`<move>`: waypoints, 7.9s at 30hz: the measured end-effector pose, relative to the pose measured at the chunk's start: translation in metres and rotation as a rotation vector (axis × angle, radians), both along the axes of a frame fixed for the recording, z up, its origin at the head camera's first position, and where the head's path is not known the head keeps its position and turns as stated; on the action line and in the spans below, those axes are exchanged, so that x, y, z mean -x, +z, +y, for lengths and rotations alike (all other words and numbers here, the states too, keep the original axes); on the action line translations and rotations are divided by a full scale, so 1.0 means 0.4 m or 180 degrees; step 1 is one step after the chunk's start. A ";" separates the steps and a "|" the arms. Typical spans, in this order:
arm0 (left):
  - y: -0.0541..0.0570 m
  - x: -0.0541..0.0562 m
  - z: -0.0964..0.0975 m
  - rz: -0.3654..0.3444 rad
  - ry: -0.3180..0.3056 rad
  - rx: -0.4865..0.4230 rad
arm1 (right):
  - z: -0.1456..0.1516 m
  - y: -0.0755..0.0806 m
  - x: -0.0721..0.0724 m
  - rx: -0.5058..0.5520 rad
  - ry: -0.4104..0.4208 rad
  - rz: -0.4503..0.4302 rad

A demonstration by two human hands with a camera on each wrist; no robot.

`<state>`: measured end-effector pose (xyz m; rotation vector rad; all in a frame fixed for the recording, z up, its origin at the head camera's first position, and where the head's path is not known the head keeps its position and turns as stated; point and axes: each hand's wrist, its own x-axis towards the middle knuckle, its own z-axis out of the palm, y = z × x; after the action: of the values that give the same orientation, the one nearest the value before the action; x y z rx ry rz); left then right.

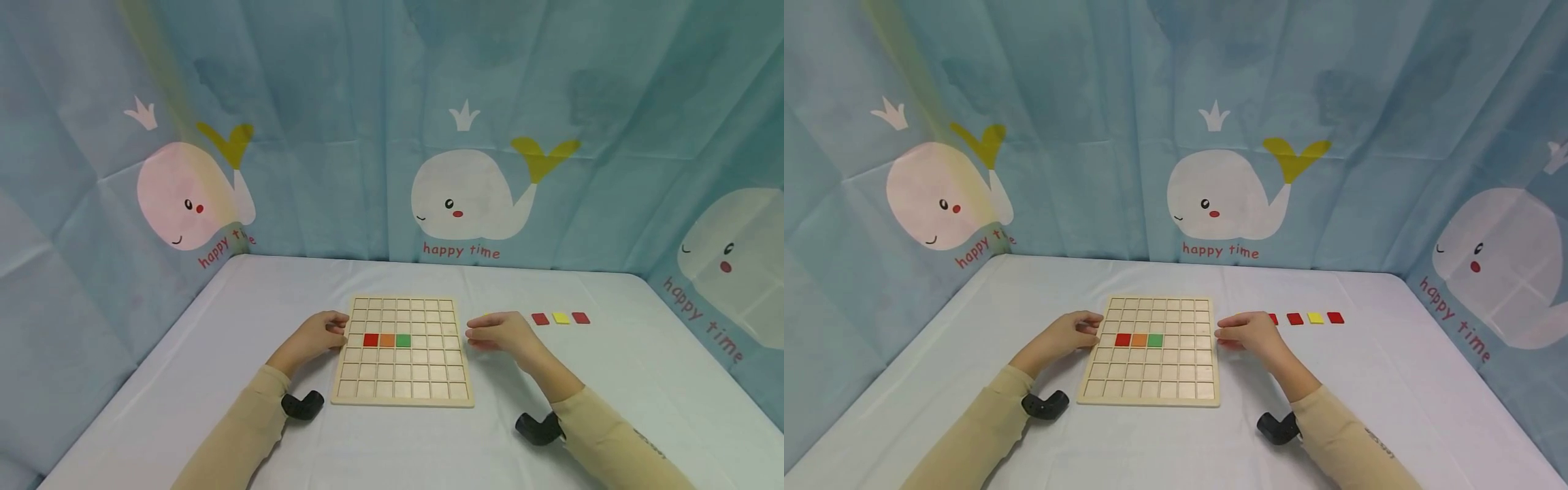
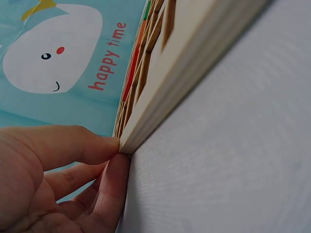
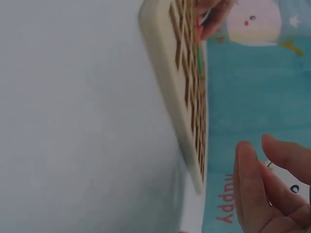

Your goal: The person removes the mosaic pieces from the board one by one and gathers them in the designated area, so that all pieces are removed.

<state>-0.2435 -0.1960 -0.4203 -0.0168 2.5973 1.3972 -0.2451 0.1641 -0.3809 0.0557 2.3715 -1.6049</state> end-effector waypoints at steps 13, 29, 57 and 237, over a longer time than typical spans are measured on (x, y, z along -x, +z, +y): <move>-0.003 0.004 0.002 -0.0010 0.0020 0.0032 | -0.108 -0.008 0.009 0.0287 0.0272 0.0009; -0.001 -0.002 0.001 -0.0020 0.0036 0.0075 | -0.218 -0.033 0.016 0.0384 0.0358 -0.0041; 0.008 -0.004 0.004 -0.0010 0.0031 0.0093 | -0.216 -0.060 0.027 0.0430 0.0678 -0.0246; -0.002 -0.002 0.000 0.0008 0.0020 0.0041 | 0.360 0.012 0.036 -0.0047 -0.0206 -0.0615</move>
<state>-0.2427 -0.1959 -0.4210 -0.0252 2.6104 1.3835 -0.2597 0.3082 -0.3763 0.2805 2.2547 -1.5348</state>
